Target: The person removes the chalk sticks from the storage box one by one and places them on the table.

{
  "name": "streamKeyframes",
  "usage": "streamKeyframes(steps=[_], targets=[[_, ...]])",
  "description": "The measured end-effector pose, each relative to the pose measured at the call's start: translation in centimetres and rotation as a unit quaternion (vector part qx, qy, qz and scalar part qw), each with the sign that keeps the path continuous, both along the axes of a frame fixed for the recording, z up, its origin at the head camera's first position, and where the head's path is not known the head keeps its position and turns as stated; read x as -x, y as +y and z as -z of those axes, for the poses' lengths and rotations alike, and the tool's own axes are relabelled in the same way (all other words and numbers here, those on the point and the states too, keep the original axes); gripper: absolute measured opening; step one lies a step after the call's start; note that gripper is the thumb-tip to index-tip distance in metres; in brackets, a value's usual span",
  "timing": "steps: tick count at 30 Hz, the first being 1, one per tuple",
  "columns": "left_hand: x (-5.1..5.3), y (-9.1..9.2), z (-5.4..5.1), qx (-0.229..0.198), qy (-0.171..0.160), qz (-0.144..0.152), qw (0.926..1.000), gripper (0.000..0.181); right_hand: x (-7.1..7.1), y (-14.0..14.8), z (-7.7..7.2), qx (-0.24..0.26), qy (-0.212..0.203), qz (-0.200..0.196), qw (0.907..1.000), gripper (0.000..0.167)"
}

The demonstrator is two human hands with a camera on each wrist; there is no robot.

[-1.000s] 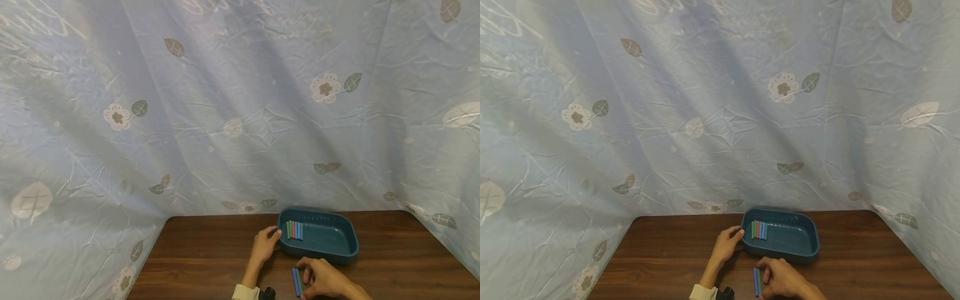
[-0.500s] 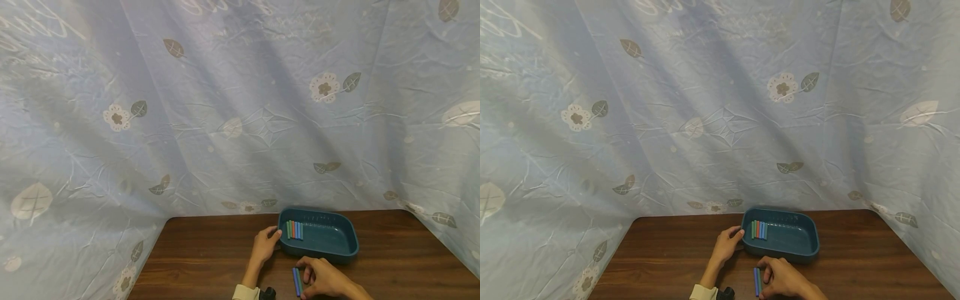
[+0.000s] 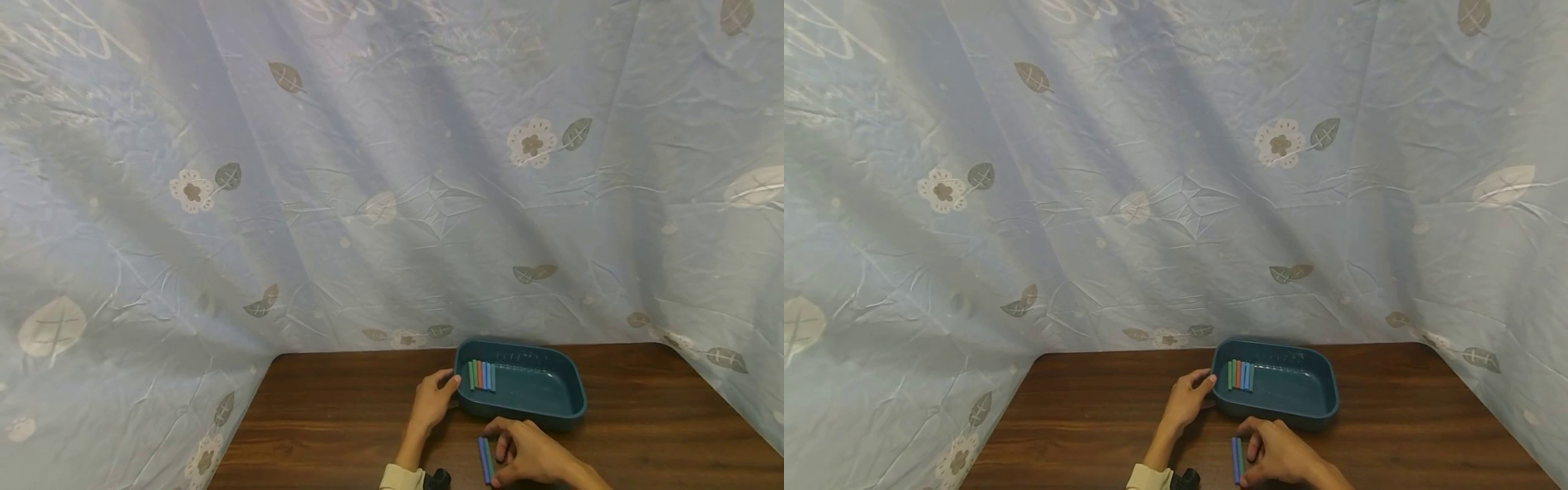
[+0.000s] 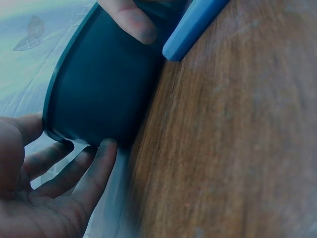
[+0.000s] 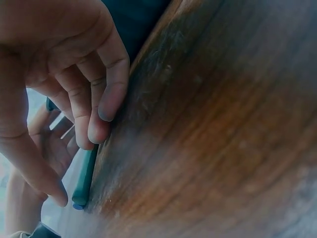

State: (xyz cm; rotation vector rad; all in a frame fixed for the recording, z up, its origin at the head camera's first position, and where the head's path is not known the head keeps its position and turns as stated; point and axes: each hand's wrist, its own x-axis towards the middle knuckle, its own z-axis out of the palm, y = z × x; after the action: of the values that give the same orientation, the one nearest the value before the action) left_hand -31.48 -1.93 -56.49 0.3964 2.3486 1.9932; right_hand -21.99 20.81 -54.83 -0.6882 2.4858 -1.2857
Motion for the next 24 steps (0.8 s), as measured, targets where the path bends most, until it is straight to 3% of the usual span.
streamKeyframes(steps=[24], targets=[[0.0, 0.0, 0.1, 0.007, 0.004, -0.003, 1.0, 0.042, 0.5, 0.6, -1.5, 0.006, 0.008, 0.004, 0.9999, 0.072]])
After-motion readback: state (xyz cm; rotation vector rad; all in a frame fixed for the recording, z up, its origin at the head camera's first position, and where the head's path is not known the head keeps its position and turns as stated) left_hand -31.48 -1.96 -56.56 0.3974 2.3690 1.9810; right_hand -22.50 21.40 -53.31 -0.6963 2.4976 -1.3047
